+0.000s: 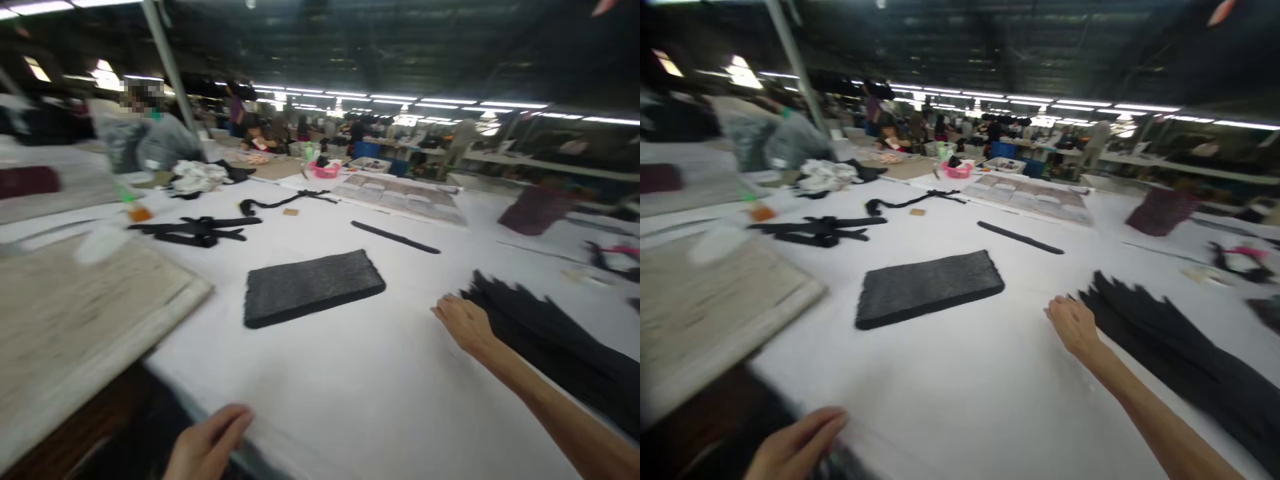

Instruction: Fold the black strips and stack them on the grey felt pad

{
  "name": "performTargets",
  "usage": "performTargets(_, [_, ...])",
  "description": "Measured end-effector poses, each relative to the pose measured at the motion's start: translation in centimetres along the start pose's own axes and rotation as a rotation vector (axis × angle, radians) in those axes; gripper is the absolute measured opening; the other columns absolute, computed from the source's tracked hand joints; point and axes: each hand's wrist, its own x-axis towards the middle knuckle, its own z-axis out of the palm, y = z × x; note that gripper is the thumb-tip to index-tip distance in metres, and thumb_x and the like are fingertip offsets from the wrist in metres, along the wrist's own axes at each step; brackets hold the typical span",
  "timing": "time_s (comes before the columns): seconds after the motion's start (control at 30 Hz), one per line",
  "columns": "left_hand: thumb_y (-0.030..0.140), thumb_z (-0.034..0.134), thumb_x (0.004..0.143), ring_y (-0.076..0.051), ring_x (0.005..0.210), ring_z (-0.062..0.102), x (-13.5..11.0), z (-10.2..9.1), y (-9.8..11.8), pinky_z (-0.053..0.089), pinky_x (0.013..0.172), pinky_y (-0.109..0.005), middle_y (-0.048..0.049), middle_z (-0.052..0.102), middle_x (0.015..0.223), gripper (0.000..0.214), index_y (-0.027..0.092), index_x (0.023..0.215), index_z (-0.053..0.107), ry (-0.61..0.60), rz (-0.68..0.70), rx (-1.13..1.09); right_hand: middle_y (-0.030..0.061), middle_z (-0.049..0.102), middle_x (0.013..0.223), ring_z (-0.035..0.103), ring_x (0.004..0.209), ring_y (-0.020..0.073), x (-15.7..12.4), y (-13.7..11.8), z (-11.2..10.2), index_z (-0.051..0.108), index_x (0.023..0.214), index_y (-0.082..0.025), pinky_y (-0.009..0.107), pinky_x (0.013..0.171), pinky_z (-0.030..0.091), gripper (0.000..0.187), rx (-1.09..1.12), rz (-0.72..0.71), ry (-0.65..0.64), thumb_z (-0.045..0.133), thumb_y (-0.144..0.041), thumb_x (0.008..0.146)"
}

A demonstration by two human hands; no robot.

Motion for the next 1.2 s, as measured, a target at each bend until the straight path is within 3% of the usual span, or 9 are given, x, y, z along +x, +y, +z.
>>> performTargets(0.13, [0.048, 0.052, 0.079, -0.016, 0.054, 0.05, -0.3, 0.4, 1.1, 0.04, 0.053, -0.026, 0.0002, 0.057, 0.054, 0.037, 0.018, 0.062, 0.064, 0.082, 0.054, 0.072, 0.0028, 0.057, 0.065, 0.053, 0.062, 0.0169, 1.8, -12.5, -1.5, 0.054, 0.061, -0.019, 0.029, 0.061, 0.034, 0.034, 0.259, -0.421, 0.187, 0.044, -0.029, 0.091])
performTargets(0.23, [0.039, 0.051, 0.083, -0.017, 0.064, 0.054, 0.8, 0.8, 1.4, 0.042, 0.061, -0.027, -0.0028, 0.062, 0.065, 0.028, 0.019, 0.069, 0.065, 0.189, 0.201, 0.193, 0.0013, 0.058, 0.07, 0.054, 0.066, 0.0162, 2.3, -20.5, -3.5, 0.055, 0.066, -0.018, 0.029, 0.063, 0.036, 0.022, 0.402, -0.623, 0.224, 0.053, -0.025, 0.087])
performTargets(0.33, [0.03, 0.048, 0.087, -0.02, 0.074, 0.055, 1.7, 0.8, 1.2, 0.044, 0.069, -0.031, -0.0059, 0.063, 0.074, 0.021, 0.018, 0.078, 0.064, 0.257, 0.325, 0.361, 0.0026, 0.058, 0.079, 0.053, 0.074, 0.0185, 3.0, -26.1, -5.0, 0.057, 0.076, -0.018, 0.031, 0.065, 0.036, 0.007, 0.403, -0.711, 0.231, 0.057, -0.015, 0.082])
performTargets(0.4, [0.023, 0.047, 0.087, -0.021, 0.079, 0.055, 2.3, 0.8, 1.1, 0.045, 0.073, -0.034, -0.0069, 0.063, 0.08, 0.018, 0.017, 0.081, 0.063, 0.255, 0.367, 0.454, 0.0039, 0.058, 0.082, 0.053, 0.077, 0.0196, 3.6, -28.1, -5.3, 0.057, 0.081, -0.018, 0.031, 0.065, 0.036, 0.013, 0.346, -0.748, 0.223, 0.056, -0.005, 0.078])
performTargets(0.57, [0.01, 0.046, 0.084, -0.021, 0.09, 0.057, 4.4, 1.1, 1.3, 0.047, 0.082, -0.036, -0.0065, 0.063, 0.091, 0.015, 0.017, 0.085, 0.059, 0.2, 0.389, 0.625, 0.0053, 0.057, 0.083, 0.052, 0.077, 0.0187, 4.6, -29.5, -4.3, 0.058, 0.082, -0.017, 0.031, 0.067, 0.036, 0.017, 0.241, -0.726, 0.134, 0.05, -0.002, 0.081])
performTargets(0.77, [-0.005, 0.041, 0.075, -0.024, 0.107, 0.054, 6.8, 1.6, 0.7, 0.043, 0.095, -0.038, -0.0148, 0.059, 0.113, 0.034, 0.009, 0.1, 0.057, 0.251, 0.401, 0.815, 0.003, 0.059, 0.084, 0.053, 0.08, 0.0172, 5.0, -29.6, -3.3, 0.06, 0.08, -0.019, 0.029, 0.066, 0.035, 0.014, 0.29, -0.641, 0.072, 0.051, -0.01, 0.085])
performTargets(1.0, [-0.008, 0.034, 0.072, -0.024, 0.117, 0.048, 7.4, 2.0, 0.0, 0.038, 0.101, -0.039, -0.016, 0.055, 0.122, 0.048, 0.006, 0.113, 0.053, 0.241, 0.404, 0.806, 0.0033, 0.058, 0.083, 0.053, 0.078, 0.0171, 4.8, -29.8, -2.8, 0.061, 0.08, -0.018, 0.028, 0.065, 0.034, 0.011, 0.316, -0.636, 0.122, 0.053, -0.011, 0.085])
performTargets(1.2, [-0.007, 0.033, 0.073, -0.022, 0.113, 0.051, 8.1, 2.0, 0.5, 0.035, 0.102, -0.038, -0.0123, 0.057, 0.119, 0.049, 0.01, 0.116, 0.053, 0.215, 0.382, 0.81, 0.0056, 0.058, 0.08, 0.055, 0.078, 0.0187, 4.9, -30.4, -3.0, 0.061, 0.079, -0.017, 0.03, 0.065, 0.035, 0.018, 0.34, -0.611, 0.134, 0.052, -0.029, 0.089])
